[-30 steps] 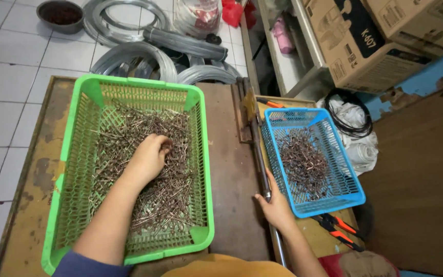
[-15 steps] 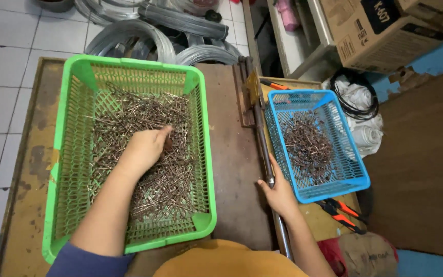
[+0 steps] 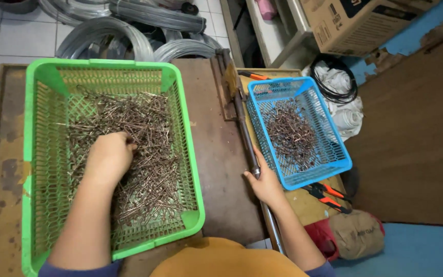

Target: Manually bending small metal hooks using a lever-operated jig on a workbench.

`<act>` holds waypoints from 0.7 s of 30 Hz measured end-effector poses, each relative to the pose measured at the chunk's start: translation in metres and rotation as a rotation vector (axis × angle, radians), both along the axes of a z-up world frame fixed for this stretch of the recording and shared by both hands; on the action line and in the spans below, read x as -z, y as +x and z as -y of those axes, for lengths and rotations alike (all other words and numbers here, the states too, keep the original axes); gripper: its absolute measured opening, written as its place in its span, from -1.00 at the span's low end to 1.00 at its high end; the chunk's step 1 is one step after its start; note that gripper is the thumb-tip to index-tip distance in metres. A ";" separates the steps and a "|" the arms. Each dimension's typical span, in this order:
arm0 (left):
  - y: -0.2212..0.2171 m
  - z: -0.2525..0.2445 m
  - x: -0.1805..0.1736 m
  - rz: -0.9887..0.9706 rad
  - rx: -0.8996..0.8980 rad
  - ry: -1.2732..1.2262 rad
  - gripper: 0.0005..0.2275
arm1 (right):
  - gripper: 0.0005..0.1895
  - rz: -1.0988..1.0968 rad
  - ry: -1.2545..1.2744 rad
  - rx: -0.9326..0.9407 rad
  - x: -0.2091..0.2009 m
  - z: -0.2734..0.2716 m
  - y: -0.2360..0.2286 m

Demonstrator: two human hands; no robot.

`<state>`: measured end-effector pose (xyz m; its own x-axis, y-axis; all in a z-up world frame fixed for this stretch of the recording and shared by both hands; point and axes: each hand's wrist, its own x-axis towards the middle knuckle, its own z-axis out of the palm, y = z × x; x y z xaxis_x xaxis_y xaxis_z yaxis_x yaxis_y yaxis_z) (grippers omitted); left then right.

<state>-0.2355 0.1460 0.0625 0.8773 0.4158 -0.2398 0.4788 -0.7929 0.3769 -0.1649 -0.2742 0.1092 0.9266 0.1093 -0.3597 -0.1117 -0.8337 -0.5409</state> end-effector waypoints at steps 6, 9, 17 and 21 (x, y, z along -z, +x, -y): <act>0.010 0.009 -0.025 0.281 -0.001 -0.048 -0.78 | -0.07 0.002 -0.039 -0.076 -0.016 -0.007 -0.005; 0.017 0.041 -0.069 0.358 0.090 -0.105 -0.77 | -0.06 0.001 -0.056 -0.136 -0.032 -0.011 -0.009; 0.136 0.077 -0.021 0.539 0.435 0.053 -0.83 | -0.09 -0.057 -0.157 -0.181 -0.045 -0.007 -0.017; 0.210 0.094 0.026 0.464 0.508 0.226 -0.83 | -0.09 -0.015 -0.103 -0.196 -0.041 0.001 -0.013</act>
